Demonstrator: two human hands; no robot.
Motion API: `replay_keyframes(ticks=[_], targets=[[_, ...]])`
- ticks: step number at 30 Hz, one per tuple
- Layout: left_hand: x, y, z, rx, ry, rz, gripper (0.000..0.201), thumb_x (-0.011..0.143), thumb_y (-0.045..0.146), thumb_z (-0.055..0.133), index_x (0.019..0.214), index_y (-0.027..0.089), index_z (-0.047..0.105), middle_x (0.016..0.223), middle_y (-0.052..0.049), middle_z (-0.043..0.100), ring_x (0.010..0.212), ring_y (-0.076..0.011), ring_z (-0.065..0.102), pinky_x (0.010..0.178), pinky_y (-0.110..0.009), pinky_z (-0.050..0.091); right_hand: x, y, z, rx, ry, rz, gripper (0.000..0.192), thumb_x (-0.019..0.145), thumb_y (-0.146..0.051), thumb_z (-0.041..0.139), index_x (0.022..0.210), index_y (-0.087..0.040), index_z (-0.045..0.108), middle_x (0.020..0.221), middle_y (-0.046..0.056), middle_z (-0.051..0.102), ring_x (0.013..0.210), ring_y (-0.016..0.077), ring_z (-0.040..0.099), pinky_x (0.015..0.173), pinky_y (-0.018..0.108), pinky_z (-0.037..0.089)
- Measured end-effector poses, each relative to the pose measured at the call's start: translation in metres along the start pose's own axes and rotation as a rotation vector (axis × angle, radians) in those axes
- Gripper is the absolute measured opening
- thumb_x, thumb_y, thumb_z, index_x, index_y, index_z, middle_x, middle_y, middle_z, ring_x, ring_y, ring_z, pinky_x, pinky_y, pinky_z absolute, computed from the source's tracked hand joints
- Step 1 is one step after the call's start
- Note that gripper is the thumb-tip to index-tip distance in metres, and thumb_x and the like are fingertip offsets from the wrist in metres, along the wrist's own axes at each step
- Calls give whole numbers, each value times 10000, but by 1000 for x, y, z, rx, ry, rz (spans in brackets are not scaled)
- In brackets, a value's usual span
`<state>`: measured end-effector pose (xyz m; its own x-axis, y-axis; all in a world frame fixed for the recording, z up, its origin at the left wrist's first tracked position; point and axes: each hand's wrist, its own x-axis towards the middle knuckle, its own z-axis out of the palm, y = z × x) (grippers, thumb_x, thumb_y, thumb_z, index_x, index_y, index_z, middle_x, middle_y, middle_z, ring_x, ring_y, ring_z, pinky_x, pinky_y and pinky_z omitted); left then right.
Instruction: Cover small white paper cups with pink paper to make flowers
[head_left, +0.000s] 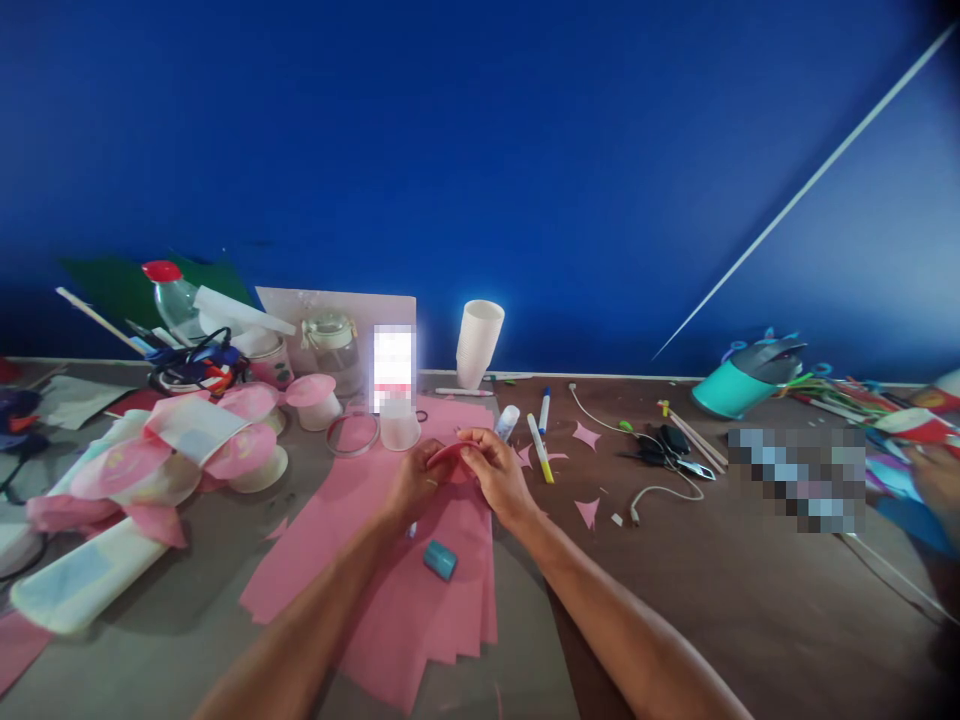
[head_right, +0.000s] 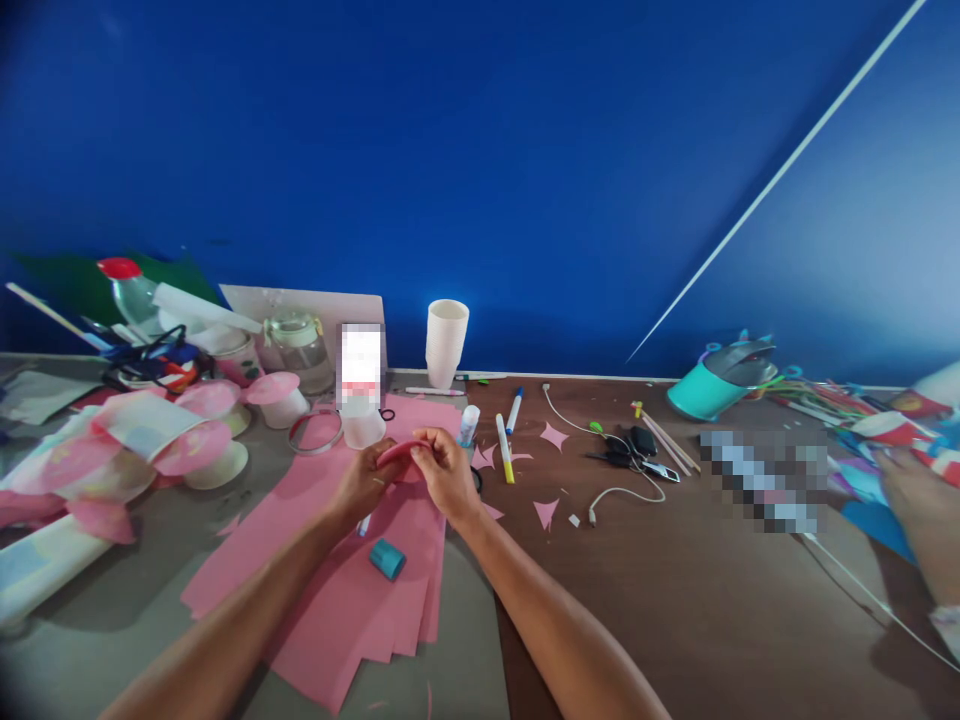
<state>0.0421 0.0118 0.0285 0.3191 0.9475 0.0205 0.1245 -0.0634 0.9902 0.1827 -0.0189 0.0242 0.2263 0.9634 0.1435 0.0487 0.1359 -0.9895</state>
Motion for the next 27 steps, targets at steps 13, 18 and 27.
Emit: replay_keyframes(ticks=[13,18,27], targets=[[-1,4,0,9,75,12,222,696,392,627,629,184,586,564,42,495,566,-117,446,521,-230,331,3,1,-2,-23,-12,-15,263,780,-457,640,848,-208,689,660,-12,591,607,155,524,581,277,434],[0,2,-3,-16,106,37,183,703,355,605,647,182,589,575,37,520,557,-115,454,540,-239,354,1,-4,-1,40,-67,20,269,756,-431,669,909,-210,663,663,-26,582,596,146,530,576,269,448],[-1,3,-4,-117,137,11,251,717,424,633,631,197,568,552,41,524,561,-120,479,563,-243,392,-1,4,6,94,-120,-14,258,705,-316,683,933,-217,616,778,8,651,711,182,618,694,320,514]])
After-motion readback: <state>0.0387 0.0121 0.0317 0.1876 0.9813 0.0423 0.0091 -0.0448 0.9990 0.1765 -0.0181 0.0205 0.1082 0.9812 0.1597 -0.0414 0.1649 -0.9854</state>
